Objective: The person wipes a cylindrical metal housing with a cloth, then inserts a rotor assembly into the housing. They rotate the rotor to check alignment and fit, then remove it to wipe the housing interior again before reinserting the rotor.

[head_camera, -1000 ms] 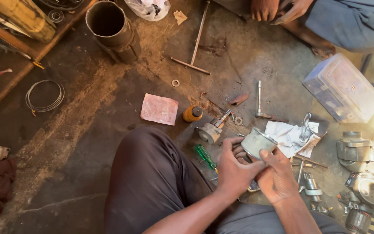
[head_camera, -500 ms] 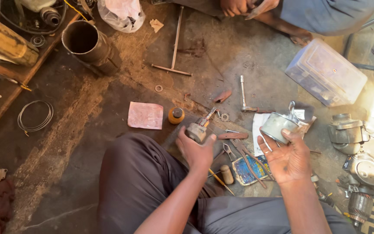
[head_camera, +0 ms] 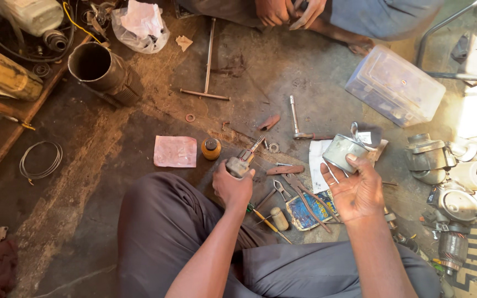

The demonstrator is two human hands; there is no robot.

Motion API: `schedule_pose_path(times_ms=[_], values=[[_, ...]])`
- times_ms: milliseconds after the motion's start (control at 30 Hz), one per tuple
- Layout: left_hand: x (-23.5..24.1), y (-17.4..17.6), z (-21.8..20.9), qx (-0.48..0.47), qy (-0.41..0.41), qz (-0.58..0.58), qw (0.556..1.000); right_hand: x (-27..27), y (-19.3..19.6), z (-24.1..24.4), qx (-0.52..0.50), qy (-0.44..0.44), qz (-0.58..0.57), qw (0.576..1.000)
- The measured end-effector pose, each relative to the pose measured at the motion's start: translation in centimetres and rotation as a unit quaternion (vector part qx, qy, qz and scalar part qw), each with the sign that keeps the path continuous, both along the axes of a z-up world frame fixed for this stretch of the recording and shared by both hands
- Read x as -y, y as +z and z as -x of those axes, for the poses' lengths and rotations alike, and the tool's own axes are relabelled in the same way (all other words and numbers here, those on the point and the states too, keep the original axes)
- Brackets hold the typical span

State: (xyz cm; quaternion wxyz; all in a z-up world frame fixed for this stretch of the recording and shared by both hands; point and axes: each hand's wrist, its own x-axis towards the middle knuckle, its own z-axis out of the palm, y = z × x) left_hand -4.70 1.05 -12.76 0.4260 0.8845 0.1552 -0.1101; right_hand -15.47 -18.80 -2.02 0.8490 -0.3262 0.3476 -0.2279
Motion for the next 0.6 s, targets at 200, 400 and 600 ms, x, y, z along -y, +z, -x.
schedule_pose_path(times_ms=[200, 400, 600], values=[[-0.8, 0.7, 0.3, -0.029, 0.053, 0.132, 0.989, 0.9, -0.7, -0.2, -0.003, -0.008, 0.002, 1.000], [-1.6, 1.6, 1.8, -0.074, 0.026, 0.495, 0.865, 2.4, -0.5, -0.5, -0.014, -0.036, -0.003, 0.999], [-1.1, 4.2, 2.4, -0.170, -0.089, 0.689, 0.699, 3.6, 0.0, -0.3, -0.005, -0.062, 0.021, 0.998]])
